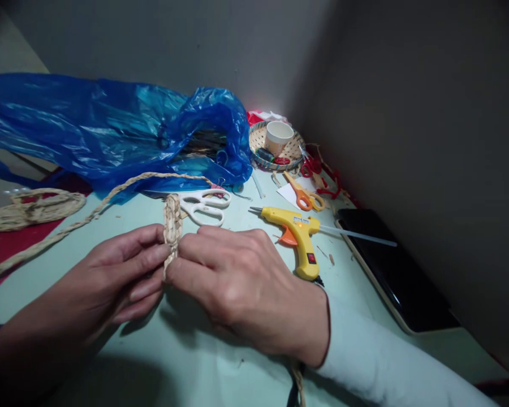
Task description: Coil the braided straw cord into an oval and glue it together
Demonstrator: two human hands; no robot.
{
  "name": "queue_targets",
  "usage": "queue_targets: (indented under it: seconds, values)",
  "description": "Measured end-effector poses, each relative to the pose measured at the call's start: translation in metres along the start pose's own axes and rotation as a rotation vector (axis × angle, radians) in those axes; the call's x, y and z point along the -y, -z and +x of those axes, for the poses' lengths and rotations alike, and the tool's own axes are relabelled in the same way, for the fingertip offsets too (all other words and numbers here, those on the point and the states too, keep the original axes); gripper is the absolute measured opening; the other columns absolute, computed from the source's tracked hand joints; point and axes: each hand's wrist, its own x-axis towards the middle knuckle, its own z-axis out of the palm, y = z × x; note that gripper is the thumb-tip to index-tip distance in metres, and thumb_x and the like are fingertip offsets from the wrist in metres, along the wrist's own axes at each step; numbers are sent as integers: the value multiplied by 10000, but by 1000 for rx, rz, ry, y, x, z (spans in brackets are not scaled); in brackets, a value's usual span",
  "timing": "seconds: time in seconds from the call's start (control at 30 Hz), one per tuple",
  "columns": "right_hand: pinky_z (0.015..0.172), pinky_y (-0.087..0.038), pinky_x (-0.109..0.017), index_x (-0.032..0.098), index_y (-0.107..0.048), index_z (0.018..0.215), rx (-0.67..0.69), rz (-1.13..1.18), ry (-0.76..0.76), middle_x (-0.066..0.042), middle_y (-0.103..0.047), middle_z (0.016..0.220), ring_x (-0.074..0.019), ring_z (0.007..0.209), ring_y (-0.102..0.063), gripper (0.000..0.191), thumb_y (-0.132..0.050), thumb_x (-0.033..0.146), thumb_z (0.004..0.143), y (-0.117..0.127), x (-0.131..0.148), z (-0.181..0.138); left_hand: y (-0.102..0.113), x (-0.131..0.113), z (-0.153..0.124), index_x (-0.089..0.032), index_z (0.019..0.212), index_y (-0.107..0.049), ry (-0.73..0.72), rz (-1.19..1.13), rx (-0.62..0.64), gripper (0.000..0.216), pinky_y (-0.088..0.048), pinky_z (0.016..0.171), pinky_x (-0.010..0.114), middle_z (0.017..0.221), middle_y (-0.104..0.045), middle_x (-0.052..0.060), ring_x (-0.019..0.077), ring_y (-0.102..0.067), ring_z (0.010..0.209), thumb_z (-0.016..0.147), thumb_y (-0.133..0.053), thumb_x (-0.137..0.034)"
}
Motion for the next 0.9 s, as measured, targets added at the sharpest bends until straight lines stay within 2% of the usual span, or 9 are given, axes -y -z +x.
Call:
queue_targets:
  seconds: [0.1, 0.2, 0.3, 0.4, 0.57, 0.77, 0.9]
  values:
    - [567, -267, -320, 117, -703, 925, 29, 51, -61, -14, -554, 787, -145, 690, -418, 135, -577, 71, 905, 0, -3, -2, -1, 2, -2, -227, 811, -580, -33, 29, -2, 191, -304, 345, 116, 480, -434, -94, 39, -410, 315, 923, -640, -370]
    - [601, -321, -305, 110, -695, 955, 42, 115, -96, -26, -580, 823, -143, 718, -466, 133, -567, 84, 932, 0, -5, -2, -2, 3, -1, -234, 862, -594, -58, 35, 26, 174, -343, 358, 132, 481, -445, -95, 54, -440, 329, 932, -632, -388]
    - [628, -358, -288, 111, -697, 981, 36, 156, -105, -39, -619, 855, -143, 744, -517, 137, -564, 88, 953, 2, -7, 0, -3, 2, 0, -232, 934, -622, -92, 28, 72, 143, -443, 401, 168, 564, -523, -73, 82, -518, 405, 911, -673, -364]
    - [628, -384, -274, 107, -704, 962, -7, 166, -127, -46, -629, 826, -142, 718, -539, 137, -569, 127, 976, 3, -11, 1, -5, -1, 0, -215, 966, -651, -114, -1, 75, 118, -502, 476, 186, 661, -581, -45, 93, -558, 502, 903, -688, -308]
    - [603, -383, -258, 126, -700, 893, -47, 147, -142, -30, -598, 784, -133, 686, -512, 163, -579, 179, 989, 3, -16, -1, -6, -6, -3, -209, 1013, -666, -127, 16, 33, 147, -502, 562, 204, 688, -627, -15, 116, -576, 585, 886, -702, -274]
    - [558, -304, -298, 132, -671, 803, -35, -2, 2, -28, -577, 740, -147, 663, -443, 260, -498, 110, 996, 0, -11, -1, -2, -3, -2, -203, 908, -659, -196, 169, 7, 96, -440, 537, 223, 565, -600, -39, 115, -567, 505, 899, -671, -298]
    - [519, -252, -315, 127, -686, 810, -105, -94, 116, -6, -506, 641, -146, 587, -366, 396, -382, 135, 1063, -3, -6, 2, -1, -2, 0, -203, 896, -647, -221, 245, 12, 109, -440, 540, 247, 556, -609, -39, 128, -581, 481, 890, -664, -310]
